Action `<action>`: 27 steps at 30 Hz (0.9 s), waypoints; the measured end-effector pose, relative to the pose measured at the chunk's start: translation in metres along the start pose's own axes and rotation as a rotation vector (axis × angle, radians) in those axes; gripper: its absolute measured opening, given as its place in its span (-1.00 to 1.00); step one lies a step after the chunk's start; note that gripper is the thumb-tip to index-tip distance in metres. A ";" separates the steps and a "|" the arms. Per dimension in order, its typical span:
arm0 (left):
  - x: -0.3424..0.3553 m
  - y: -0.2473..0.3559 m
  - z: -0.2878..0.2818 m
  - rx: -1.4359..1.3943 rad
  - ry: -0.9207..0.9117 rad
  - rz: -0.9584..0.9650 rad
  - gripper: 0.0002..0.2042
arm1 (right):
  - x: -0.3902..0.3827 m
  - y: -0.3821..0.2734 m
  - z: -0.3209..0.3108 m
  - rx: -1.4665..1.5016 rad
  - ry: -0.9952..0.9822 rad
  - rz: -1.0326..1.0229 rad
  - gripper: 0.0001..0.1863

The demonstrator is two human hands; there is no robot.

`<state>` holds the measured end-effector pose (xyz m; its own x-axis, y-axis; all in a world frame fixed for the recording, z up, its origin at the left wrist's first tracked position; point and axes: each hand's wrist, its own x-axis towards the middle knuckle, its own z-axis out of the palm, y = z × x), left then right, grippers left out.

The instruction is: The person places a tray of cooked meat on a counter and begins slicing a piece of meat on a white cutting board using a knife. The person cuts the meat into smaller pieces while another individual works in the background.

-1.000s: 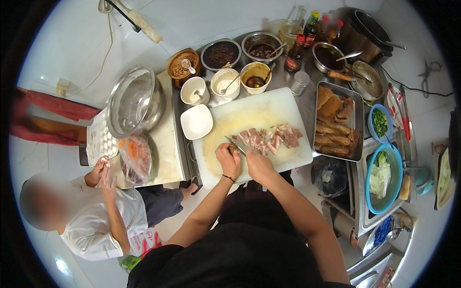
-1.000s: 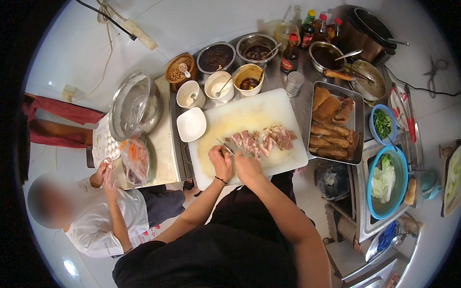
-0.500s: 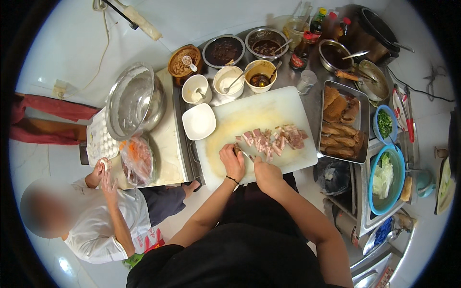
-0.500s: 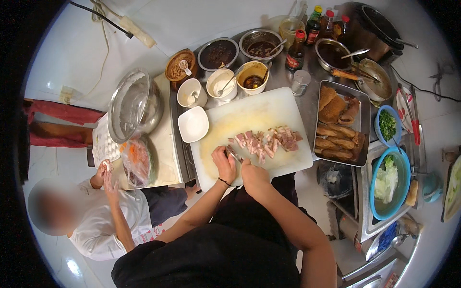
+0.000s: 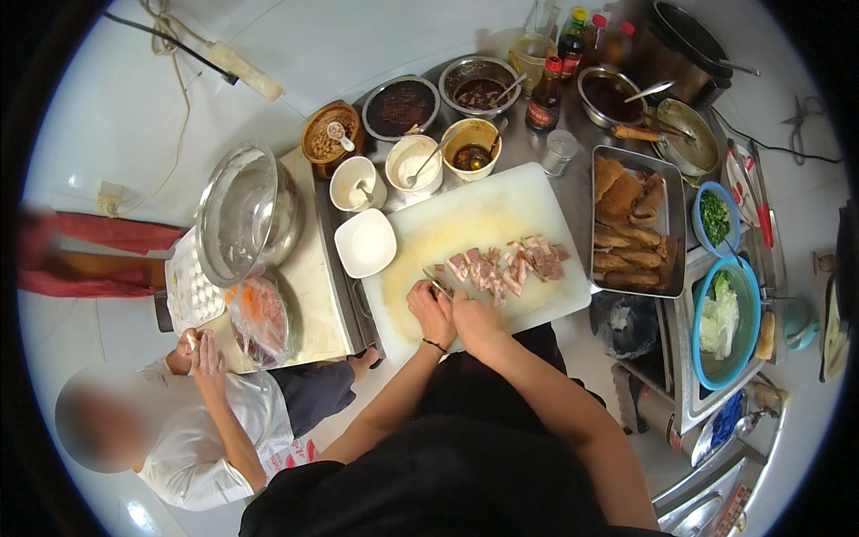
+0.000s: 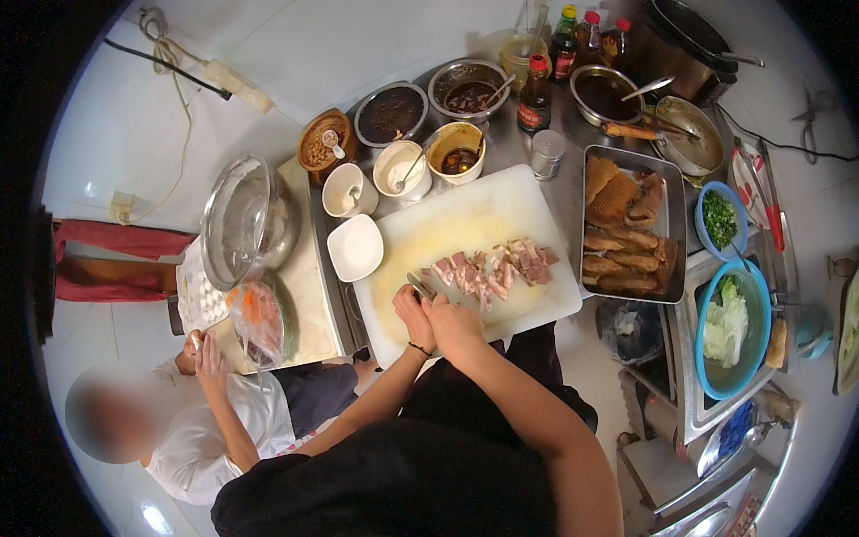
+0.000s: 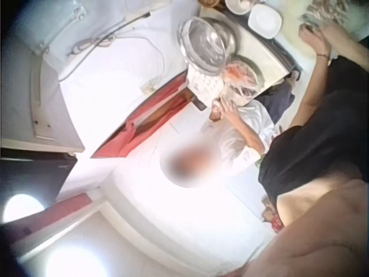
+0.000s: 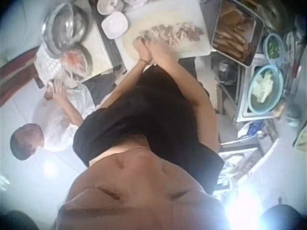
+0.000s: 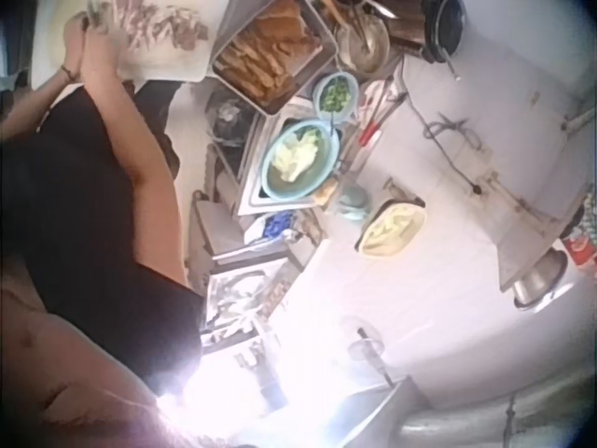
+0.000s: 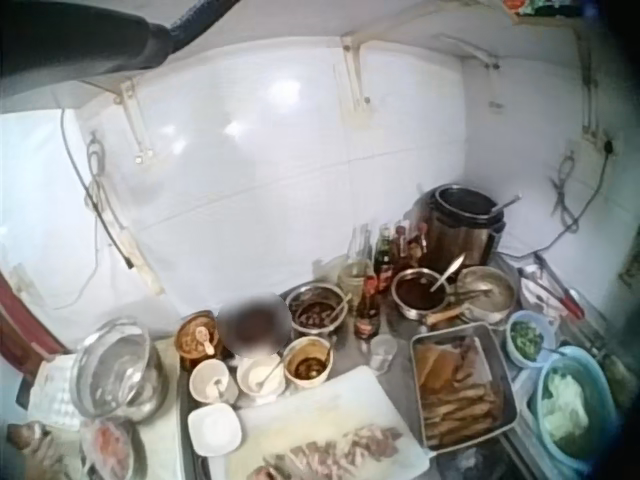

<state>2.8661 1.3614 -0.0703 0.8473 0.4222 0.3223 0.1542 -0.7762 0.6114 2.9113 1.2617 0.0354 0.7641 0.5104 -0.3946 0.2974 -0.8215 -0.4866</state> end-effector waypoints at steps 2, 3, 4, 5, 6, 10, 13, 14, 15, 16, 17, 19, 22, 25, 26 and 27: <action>-0.001 0.000 0.000 -0.009 0.000 0.014 -0.66 | -0.003 0.000 0.005 0.061 -0.034 0.092 -0.66; -0.001 0.000 0.000 -0.009 -0.002 0.024 -0.66 | -0.003 -0.001 0.007 0.093 -0.053 0.134 -0.69; -0.001 -0.001 -0.001 -0.007 -0.004 0.032 -0.66 | -0.001 0.000 0.013 0.112 -0.028 0.134 -0.70; -0.003 -0.003 0.000 -0.011 -0.015 0.034 -0.66 | 0.004 0.002 0.025 0.131 -0.003 0.134 -0.70; -0.003 -0.004 0.000 -0.014 -0.021 0.041 -0.66 | 0.008 0.001 0.031 0.150 0.027 0.130 -0.70; -0.001 -0.004 0.000 -0.021 -0.002 0.058 -0.67 | 0.022 0.003 0.035 0.109 -0.004 0.098 -0.66; 0.002 -0.007 0.001 -0.027 -0.023 0.060 -0.67 | 0.028 0.003 0.028 0.098 -0.029 0.063 -0.69; 0.003 -0.006 0.003 0.001 -0.009 0.054 -0.68 | 0.034 0.002 0.035 0.063 -0.019 0.051 -0.71; 0.003 -0.006 0.005 0.032 0.001 0.047 -0.68 | 0.034 -0.003 0.030 0.032 -0.013 0.041 -0.72; 0.004 -0.006 0.005 0.064 0.012 0.040 -0.69 | 0.030 -0.005 0.025 0.060 -0.022 0.051 -0.74; 0.005 -0.008 0.004 0.059 0.025 0.052 -0.69 | 0.023 -0.006 0.018 0.089 -0.032 0.061 -0.75; 0.001 -0.008 0.005 0.042 0.049 0.056 -0.70 | 0.013 0.000 0.020 0.105 -0.012 0.073 -0.79; -0.002 -0.001 0.001 0.045 0.039 0.057 -0.71 | -0.006 0.018 0.035 0.081 0.027 0.088 -0.82; -0.002 -0.001 0.003 0.028 0.003 0.077 -0.71 | -0.018 0.023 0.035 0.057 -0.024 0.090 -0.82; -0.003 -0.001 0.001 0.028 -0.006 0.072 -0.70 | -0.017 0.023 0.038 0.063 -0.011 0.090 -0.81; -0.005 -0.001 0.001 0.030 0.002 0.071 -0.70 | -0.020 0.022 0.038 0.065 0.001 0.094 -0.81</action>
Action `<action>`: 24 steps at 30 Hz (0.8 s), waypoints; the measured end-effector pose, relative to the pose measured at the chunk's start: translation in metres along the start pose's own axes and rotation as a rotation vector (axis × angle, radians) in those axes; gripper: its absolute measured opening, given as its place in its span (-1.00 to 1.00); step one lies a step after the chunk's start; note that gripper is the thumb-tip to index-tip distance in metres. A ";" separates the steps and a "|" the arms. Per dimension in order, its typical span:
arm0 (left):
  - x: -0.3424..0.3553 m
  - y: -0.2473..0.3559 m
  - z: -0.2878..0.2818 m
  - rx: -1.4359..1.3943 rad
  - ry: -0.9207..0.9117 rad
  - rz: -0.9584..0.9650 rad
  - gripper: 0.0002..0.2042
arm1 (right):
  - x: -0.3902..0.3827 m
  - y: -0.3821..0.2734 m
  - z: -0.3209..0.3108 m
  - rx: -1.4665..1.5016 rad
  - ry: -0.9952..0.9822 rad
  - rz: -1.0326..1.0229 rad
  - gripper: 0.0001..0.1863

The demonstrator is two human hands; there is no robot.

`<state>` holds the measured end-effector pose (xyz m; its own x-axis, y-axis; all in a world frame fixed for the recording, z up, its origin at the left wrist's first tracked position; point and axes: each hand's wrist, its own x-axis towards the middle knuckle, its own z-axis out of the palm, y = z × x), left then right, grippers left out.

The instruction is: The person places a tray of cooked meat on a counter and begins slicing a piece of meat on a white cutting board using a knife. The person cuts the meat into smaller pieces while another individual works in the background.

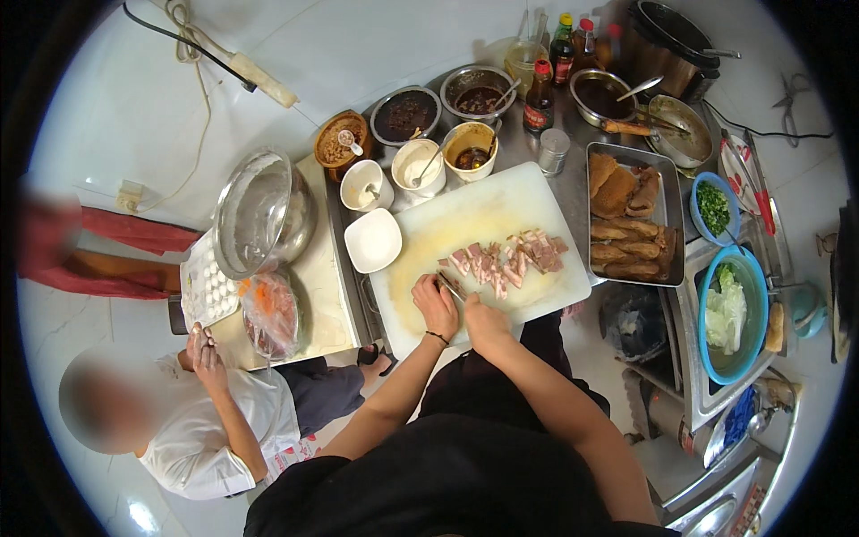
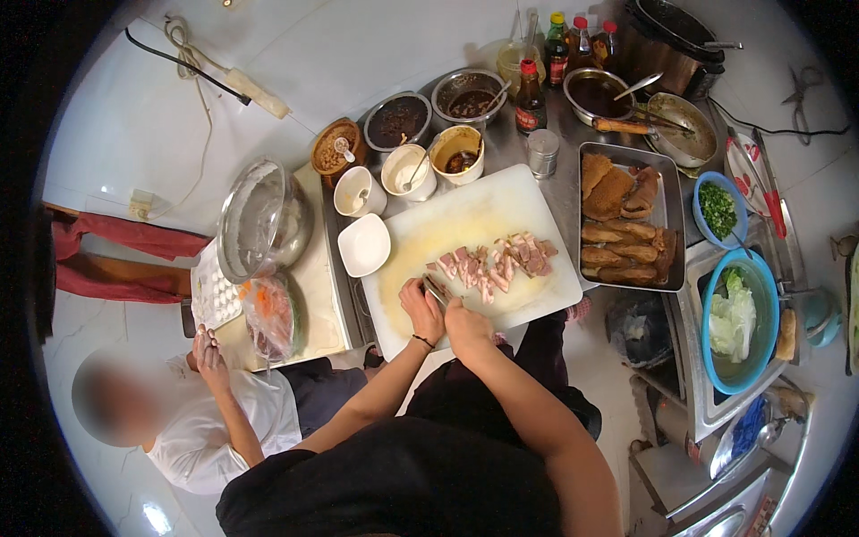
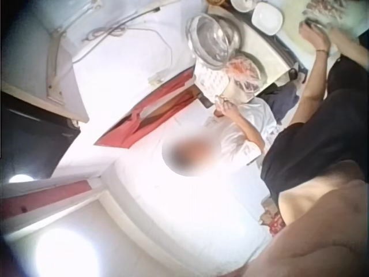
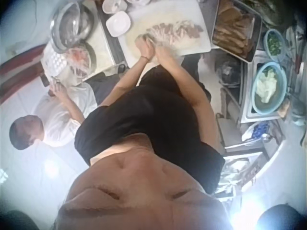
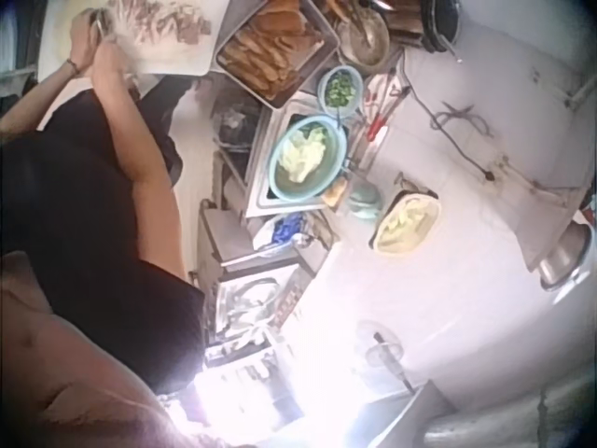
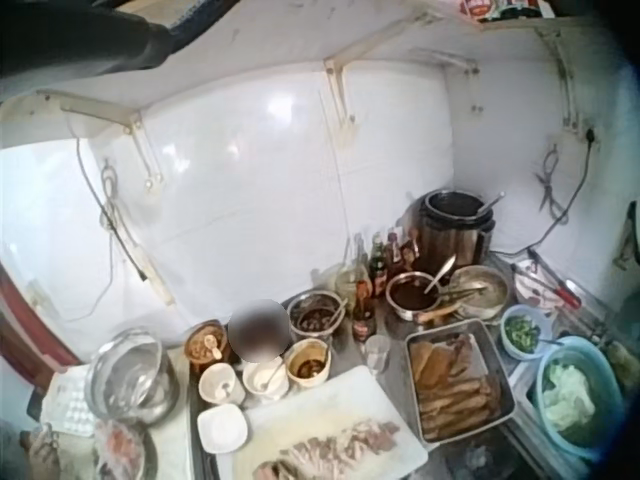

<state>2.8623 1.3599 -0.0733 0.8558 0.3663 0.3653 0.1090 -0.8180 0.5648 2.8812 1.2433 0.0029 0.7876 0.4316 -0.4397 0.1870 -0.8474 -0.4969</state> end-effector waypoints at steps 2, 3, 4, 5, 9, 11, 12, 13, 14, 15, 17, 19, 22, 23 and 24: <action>-0.002 0.000 -0.001 0.006 0.016 -0.003 -0.69 | 0.010 -0.010 -0.004 0.034 -0.034 0.013 -0.80; -0.004 -0.002 -0.001 0.013 0.020 -0.017 -0.70 | 0.016 -0.018 -0.007 0.049 -0.049 0.013 -0.80; -0.003 -0.001 0.001 0.015 0.022 -0.016 -0.70 | 0.024 -0.021 -0.006 0.050 -0.037 0.012 -0.79; -0.001 -0.001 0.003 0.017 0.023 -0.015 -0.71 | 0.035 -0.023 0.000 0.050 -0.025 0.012 -0.79; -0.001 0.004 -0.004 -0.005 0.016 -0.022 -0.71 | 0.031 -0.021 -0.016 0.084 -0.018 -0.040 -0.78; -0.003 -0.003 -0.004 -0.060 0.049 -0.036 -0.71 | 0.021 0.003 -0.013 0.014 0.064 -0.116 -0.79; -0.007 -0.004 -0.003 -0.094 0.059 -0.048 -0.71 | 0.016 0.018 -0.013 -0.024 0.100 -0.146 -0.79; -0.007 -0.003 -0.010 -0.089 0.041 -0.082 -0.70 | 0.011 0.025 -0.018 -0.009 0.045 -0.130 -0.78; -0.009 -0.002 -0.014 -0.123 0.042 -0.129 -0.69 | 0.009 0.032 -0.026 0.005 -0.011 -0.112 -0.77; -0.007 0.000 -0.016 -0.161 0.045 -0.159 -0.69 | 0.008 0.035 -0.034 0.022 -0.049 -0.091 -0.75; -0.008 -0.008 -0.015 -0.254 0.070 -0.238 -0.68 | 0.005 0.037 -0.038 0.083 -0.021 -0.044 -0.74; -0.002 -0.006 -0.019 -0.263 0.079 -0.343 -0.66 | 0.002 0.037 -0.043 0.128 -0.002 -0.016 -0.72; 0.008 0.010 -0.029 -0.173 0.019 -0.451 -0.63 | -0.001 0.033 -0.043 0.135 -0.029 -0.044 -0.72; 0.010 0.015 -0.031 -0.141 -0.023 -0.479 -0.62 | -0.001 0.031 -0.039 0.145 -0.026 -0.049 -0.72; 0.011 0.018 -0.031 -0.110 -0.062 -0.508 -0.62 | -0.001 0.028 -0.035 0.153 -0.023 -0.057 -0.72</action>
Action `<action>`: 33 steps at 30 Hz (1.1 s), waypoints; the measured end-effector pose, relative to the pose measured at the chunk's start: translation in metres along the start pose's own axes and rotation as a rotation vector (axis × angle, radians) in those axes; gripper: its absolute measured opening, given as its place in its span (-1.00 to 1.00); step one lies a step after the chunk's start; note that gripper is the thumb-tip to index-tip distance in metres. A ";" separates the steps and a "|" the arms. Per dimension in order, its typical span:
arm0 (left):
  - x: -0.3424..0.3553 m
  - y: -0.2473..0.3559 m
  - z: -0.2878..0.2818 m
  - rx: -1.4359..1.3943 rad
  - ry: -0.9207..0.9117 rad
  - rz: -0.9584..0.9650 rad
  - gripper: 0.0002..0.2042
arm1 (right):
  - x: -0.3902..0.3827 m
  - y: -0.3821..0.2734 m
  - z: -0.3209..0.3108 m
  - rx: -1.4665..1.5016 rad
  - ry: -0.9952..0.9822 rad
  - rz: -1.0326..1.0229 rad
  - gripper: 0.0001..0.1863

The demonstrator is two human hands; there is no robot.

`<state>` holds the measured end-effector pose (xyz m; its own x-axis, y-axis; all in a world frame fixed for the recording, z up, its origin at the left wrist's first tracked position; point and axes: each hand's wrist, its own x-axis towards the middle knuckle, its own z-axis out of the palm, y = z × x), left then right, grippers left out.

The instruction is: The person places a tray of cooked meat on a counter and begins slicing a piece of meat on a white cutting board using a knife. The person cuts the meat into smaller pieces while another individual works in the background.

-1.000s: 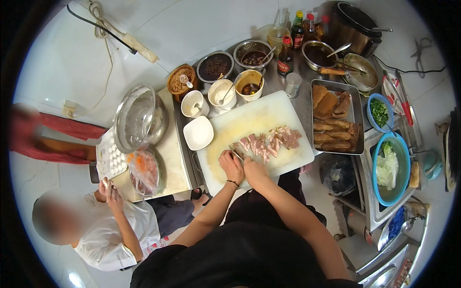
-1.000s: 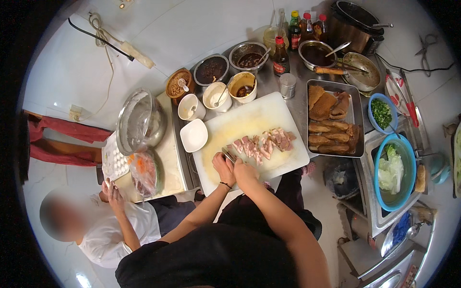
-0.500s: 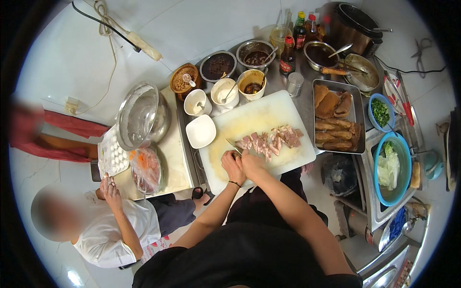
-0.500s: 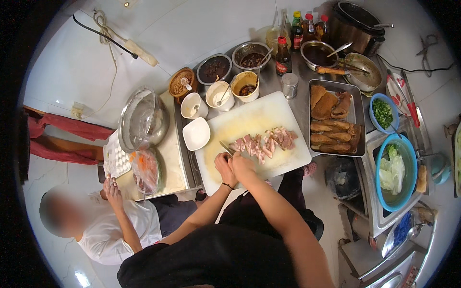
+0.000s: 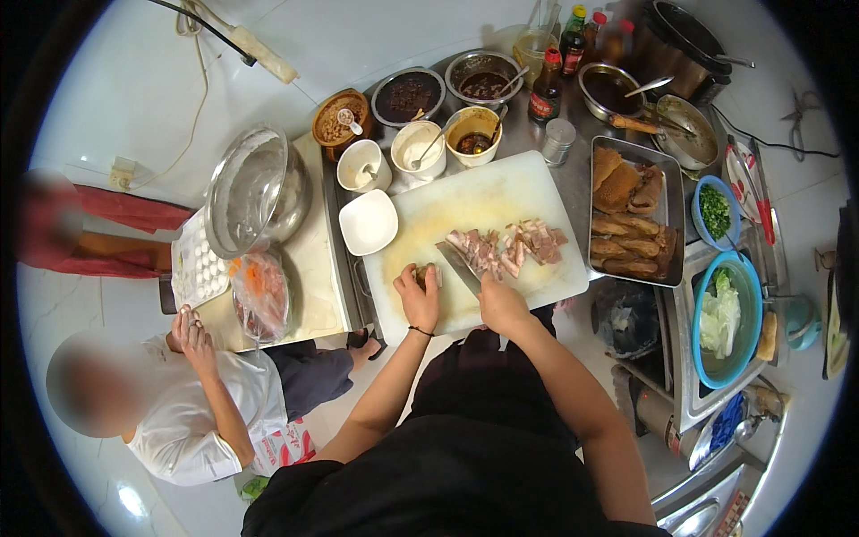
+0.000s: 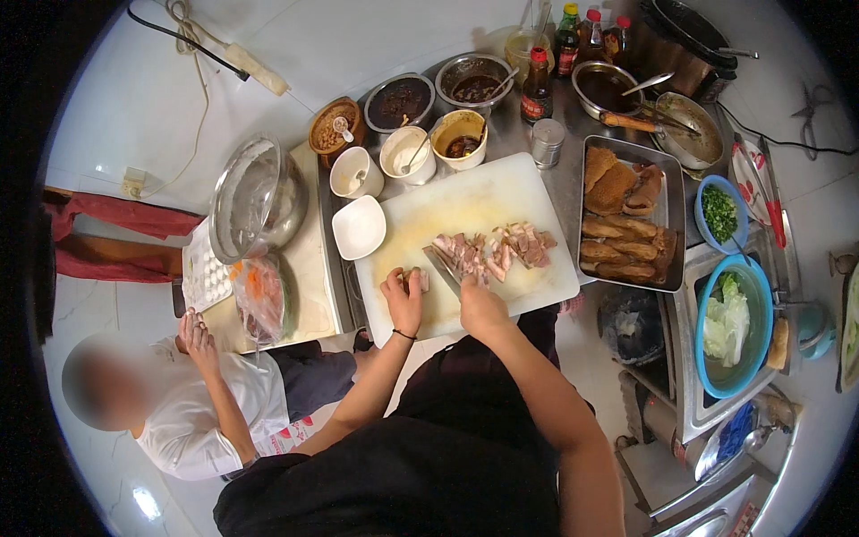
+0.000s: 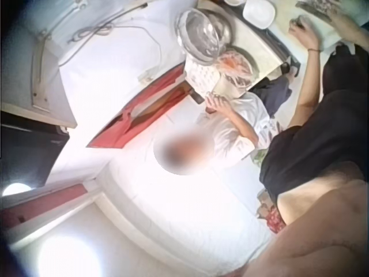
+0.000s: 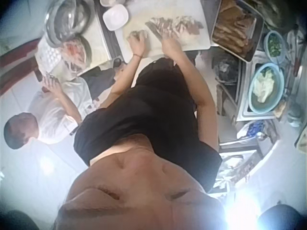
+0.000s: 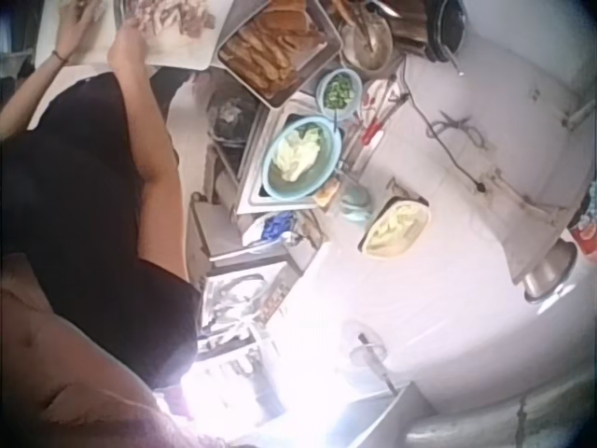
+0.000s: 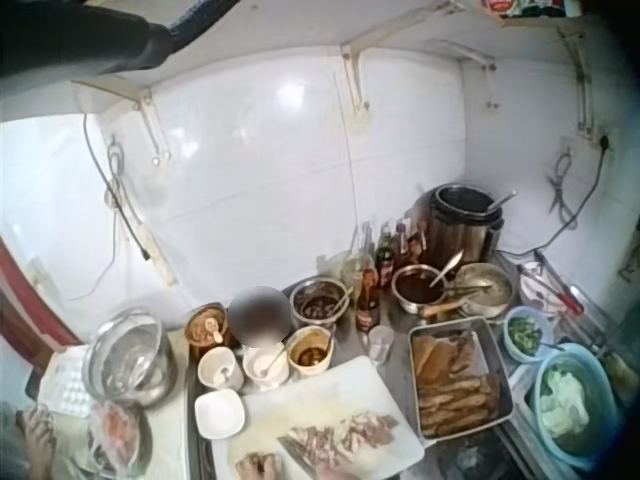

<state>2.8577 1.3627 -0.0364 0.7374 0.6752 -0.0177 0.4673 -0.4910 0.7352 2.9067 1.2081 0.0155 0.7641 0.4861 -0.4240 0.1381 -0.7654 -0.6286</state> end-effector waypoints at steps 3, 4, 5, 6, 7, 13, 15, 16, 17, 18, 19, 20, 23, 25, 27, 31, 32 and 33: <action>-0.010 -0.013 -0.001 -0.058 -0.041 0.063 -0.65 | -0.003 -0.001 0.005 0.005 -0.002 -0.006 -0.71; -0.013 -0.017 -0.002 -0.078 -0.048 0.102 -0.66 | -0.004 -0.001 0.005 0.005 -0.005 -0.004 -0.71; -0.016 -0.019 -0.004 -0.122 -0.077 0.082 -0.67 | -0.004 -0.001 0.004 -0.004 -0.013 -0.001 -0.71; -0.018 -0.016 -0.005 -0.071 -0.031 0.141 -0.67 | -0.006 -0.002 0.001 -0.016 -0.023 0.004 -0.71; -0.020 -0.014 -0.006 -0.021 0.015 0.199 -0.67 | -0.006 -0.002 0.000 -0.027 -0.033 0.008 -0.71; -0.019 -0.007 -0.008 0.071 0.010 0.472 -0.69 | -0.014 -0.001 0.013 -0.050 0.077 -0.052 -0.79; -0.015 -0.013 0.000 0.061 0.049 0.463 -0.72 | -0.018 -0.007 0.012 -0.050 0.101 -0.077 -0.80; -0.013 -0.017 0.006 0.039 0.088 0.443 -0.75 | -0.020 -0.009 0.011 -0.049 0.112 -0.087 -0.80; -0.010 -0.020 0.012 0.018 0.126 0.423 -0.77 | -0.021 -0.012 0.011 -0.054 0.093 -0.070 -0.81; -0.008 -0.020 0.018 0.015 0.137 0.405 -0.80 | -0.022 -0.014 0.010 -0.058 0.075 -0.051 -0.82; -0.005 -0.021 0.023 0.013 0.148 0.386 -0.82 | -0.022 -0.016 0.010 -0.062 0.057 -0.032 -0.83; -0.004 -0.021 0.027 0.011 0.160 0.368 -0.84 | -0.024 -0.017 0.010 -0.058 0.056 -0.027 -0.83; -0.006 -0.017 0.033 0.068 0.227 0.348 -0.86 | -0.027 -0.021 0.012 -0.045 0.039 -0.013 -0.83; -0.006 -0.019 0.035 0.085 0.233 0.349 -0.86 | -0.027 -0.026 0.011 -0.033 0.016 -0.006 -0.83; -0.006 -0.019 0.036 0.096 0.234 0.347 -0.86 | -0.024 -0.025 0.014 -0.059 -0.021 0.007 -0.84; -0.005 -0.018 0.037 0.083 0.247 0.328 -0.86 | -0.022 -0.025 0.018 -0.092 -0.055 0.011 -0.81; -0.005 -0.018 0.038 0.073 0.256 0.320 -0.86 | -0.022 -0.025 0.019 -0.087 -0.053 0.006 -0.81; -0.005 -0.017 0.038 0.089 0.247 0.320 -0.86 | -0.023 -0.023 0.020 -0.083 -0.051 0.003 -0.82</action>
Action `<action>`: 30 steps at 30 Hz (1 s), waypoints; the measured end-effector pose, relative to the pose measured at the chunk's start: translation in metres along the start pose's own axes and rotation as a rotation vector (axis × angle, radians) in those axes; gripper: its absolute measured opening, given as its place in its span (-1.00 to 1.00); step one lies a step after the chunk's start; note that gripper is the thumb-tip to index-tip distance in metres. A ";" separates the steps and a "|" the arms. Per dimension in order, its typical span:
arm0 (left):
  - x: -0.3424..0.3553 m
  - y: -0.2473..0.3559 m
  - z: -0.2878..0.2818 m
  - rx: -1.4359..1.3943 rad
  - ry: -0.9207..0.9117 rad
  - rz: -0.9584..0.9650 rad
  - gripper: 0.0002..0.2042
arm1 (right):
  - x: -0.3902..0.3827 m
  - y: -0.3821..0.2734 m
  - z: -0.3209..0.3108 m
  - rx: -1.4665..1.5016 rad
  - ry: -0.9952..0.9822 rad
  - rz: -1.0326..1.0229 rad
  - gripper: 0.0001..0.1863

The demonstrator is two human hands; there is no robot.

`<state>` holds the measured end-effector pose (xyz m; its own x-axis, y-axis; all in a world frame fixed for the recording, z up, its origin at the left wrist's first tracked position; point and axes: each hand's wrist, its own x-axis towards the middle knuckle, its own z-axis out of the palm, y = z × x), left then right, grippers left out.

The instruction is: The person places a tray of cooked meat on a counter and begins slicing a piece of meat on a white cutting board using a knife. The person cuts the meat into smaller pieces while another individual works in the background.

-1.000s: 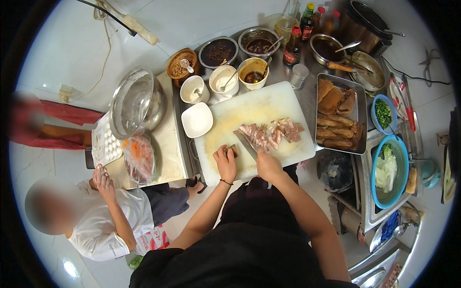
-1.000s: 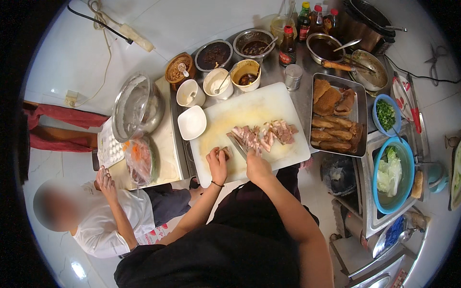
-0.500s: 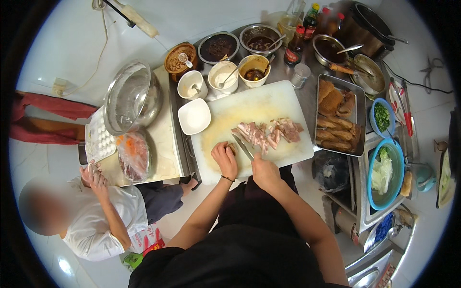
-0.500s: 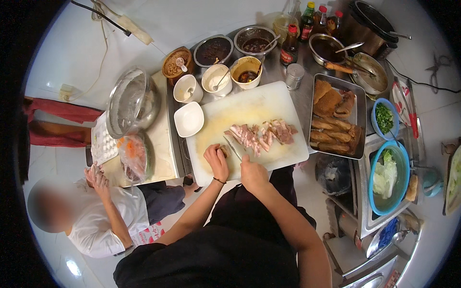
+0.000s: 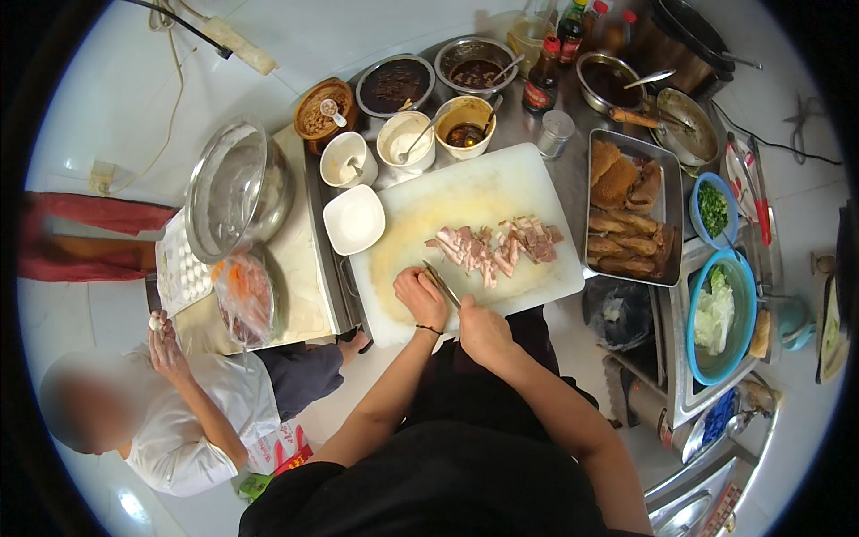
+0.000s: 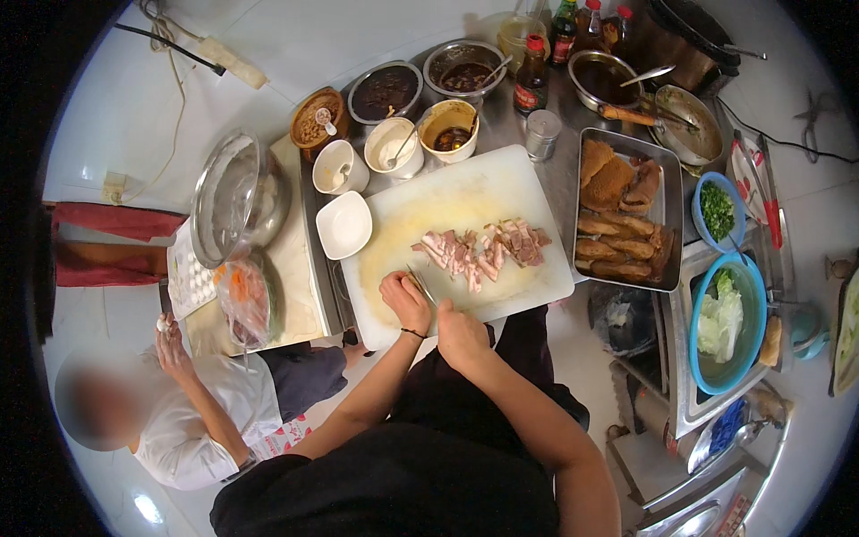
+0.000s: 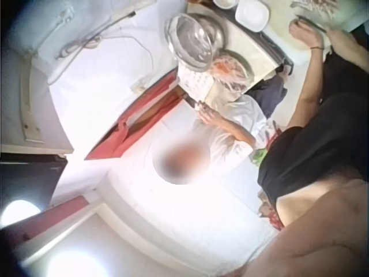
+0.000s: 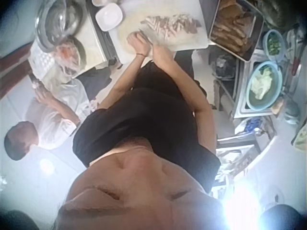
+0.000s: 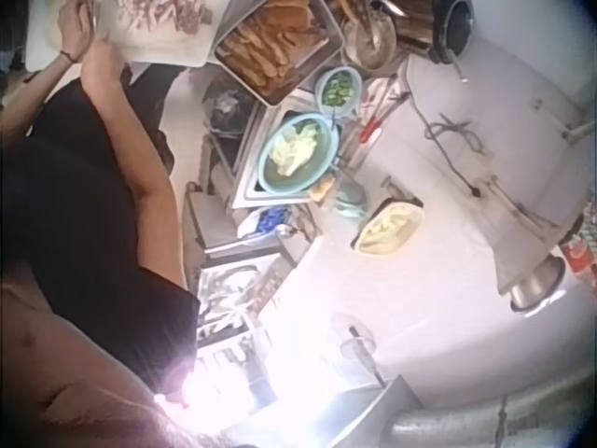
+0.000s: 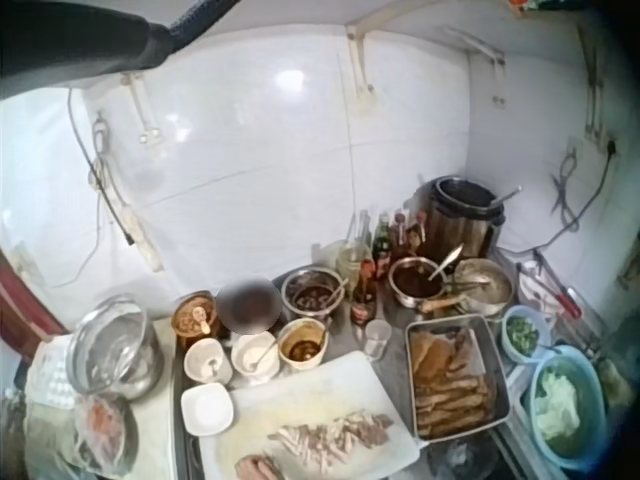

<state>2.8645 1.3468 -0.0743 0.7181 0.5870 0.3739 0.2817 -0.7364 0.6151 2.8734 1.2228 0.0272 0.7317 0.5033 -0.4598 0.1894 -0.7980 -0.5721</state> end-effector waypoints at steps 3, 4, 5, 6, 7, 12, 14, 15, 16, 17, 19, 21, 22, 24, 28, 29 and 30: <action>0.002 0.003 -0.001 0.042 -0.022 0.008 -0.87 | 0.004 -0.001 0.000 0.001 -0.003 -0.008 -0.83; 0.002 0.003 -0.001 0.056 -0.021 0.009 -0.87 | 0.006 -0.004 0.000 0.000 -0.005 -0.013 -0.83; 0.002 0.003 -0.001 0.071 -0.021 0.010 -0.87 | 0.008 -0.006 -0.001 0.003 -0.017 -0.006 -0.84; 0.002 0.002 -0.001 0.067 -0.021 0.012 -0.87 | 0.009 -0.008 -0.002 0.005 -0.027 0.003 -0.84; 0.002 0.001 0.000 0.064 -0.021 0.014 -0.87 | 0.010 -0.009 -0.002 0.007 -0.038 0.010 -0.84; 0.000 -0.004 0.002 0.066 -0.034 0.003 -0.87 | 0.022 -0.014 0.009 0.027 -0.005 0.045 -0.83; -0.002 -0.006 0.004 0.052 -0.028 -0.004 -0.89 | 0.030 -0.018 0.015 0.053 0.007 0.073 -0.83; -0.002 -0.008 0.004 0.050 -0.026 -0.008 -0.89 | 0.034 -0.020 0.018 0.066 0.020 0.083 -0.82; -0.003 -0.010 0.006 0.047 -0.023 -0.011 -0.89 | 0.038 -0.023 0.020 0.078 0.033 0.093 -0.82; -0.004 -0.012 0.007 0.044 -0.021 -0.014 -0.88 | 0.044 -0.025 0.021 0.097 0.038 0.081 -0.81; -0.004 -0.014 0.008 0.074 -0.050 -0.040 -0.87 | 0.056 -0.032 0.014 0.132 0.061 0.044 -0.81; -0.002 -0.012 0.006 0.079 -0.071 -0.042 -0.87 | 0.066 -0.031 0.016 0.160 0.087 0.025 -0.80; -0.001 -0.009 0.004 0.071 -0.078 -0.031 -0.87 | 0.070 -0.031 0.016 0.176 0.102 0.014 -0.80; 0.006 -0.005 -0.001 0.051 -0.064 0.000 -0.86 | 0.064 -0.024 0.015 0.112 0.050 0.025 -0.80; 0.003 -0.004 -0.001 -0.010 -0.012 0.031 -0.87 | 0.034 0.003 0.005 -0.009 -0.022 -0.024 -0.84; 0.002 -0.004 0.000 -0.024 0.001 0.036 -0.87 | 0.029 0.006 0.000 -0.019 -0.029 -0.020 -0.84; 0.001 -0.002 -0.001 -0.019 -0.013 0.029 -0.88 | 0.026 0.007 -0.005 -0.027 -0.030 -0.020 -0.84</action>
<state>2.8639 1.3494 -0.0745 0.7342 0.5611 0.3824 0.2487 -0.7463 0.6174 2.8970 1.2288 0.0151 0.7077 0.5288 -0.4686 0.2219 -0.7960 -0.5631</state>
